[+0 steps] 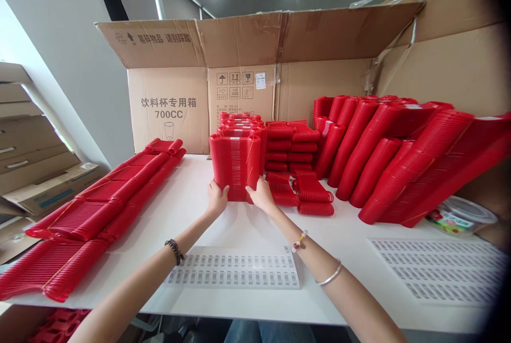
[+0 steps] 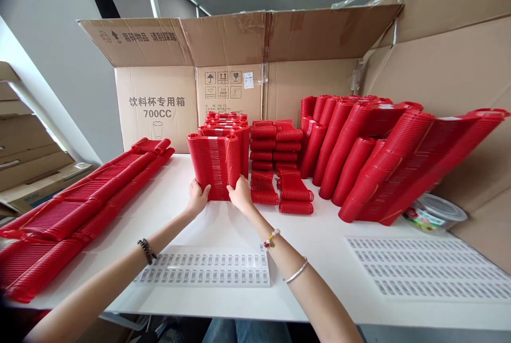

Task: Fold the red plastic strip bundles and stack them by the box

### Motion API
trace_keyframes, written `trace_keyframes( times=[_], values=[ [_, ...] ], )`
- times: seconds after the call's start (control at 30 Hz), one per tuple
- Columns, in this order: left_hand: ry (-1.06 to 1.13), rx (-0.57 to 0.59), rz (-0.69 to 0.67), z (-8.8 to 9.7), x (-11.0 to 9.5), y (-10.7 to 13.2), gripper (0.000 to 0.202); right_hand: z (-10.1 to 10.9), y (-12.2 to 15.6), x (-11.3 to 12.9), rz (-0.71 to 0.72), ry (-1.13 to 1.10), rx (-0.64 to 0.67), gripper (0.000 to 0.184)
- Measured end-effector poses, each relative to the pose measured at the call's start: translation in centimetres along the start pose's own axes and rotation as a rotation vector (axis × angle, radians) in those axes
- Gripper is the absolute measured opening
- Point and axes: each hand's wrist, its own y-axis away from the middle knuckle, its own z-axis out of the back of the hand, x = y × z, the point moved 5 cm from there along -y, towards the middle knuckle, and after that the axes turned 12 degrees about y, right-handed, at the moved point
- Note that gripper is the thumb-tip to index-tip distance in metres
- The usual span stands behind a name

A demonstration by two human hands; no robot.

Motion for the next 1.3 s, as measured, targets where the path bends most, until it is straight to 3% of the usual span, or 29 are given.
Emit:
trace_keyframes(
  times=[0.27,0.43,0.67,1.3],
  values=[
    [-0.022,-0.005,0.015,-2.0,0.3,-0.4,0.059,0.6,-0.8,-1.0,-0.018,-0.004,-0.131,0.063],
    [-0.008,-0.001,0.021,-2.9,0.5,-0.8,0.070,0.7,-1.8,-1.4,-0.034,-0.017,-0.171,0.065],
    [-0.009,-0.001,0.032,-3.7,0.6,-1.2,0.078,1.4,-2.4,-0.7,-0.097,0.019,-0.121,0.065],
    [0.012,0.002,0.009,-3.8,0.7,-1.6,0.074,3.1,-1.6,1.4,-0.208,0.152,0.002,0.061]
  ],
)
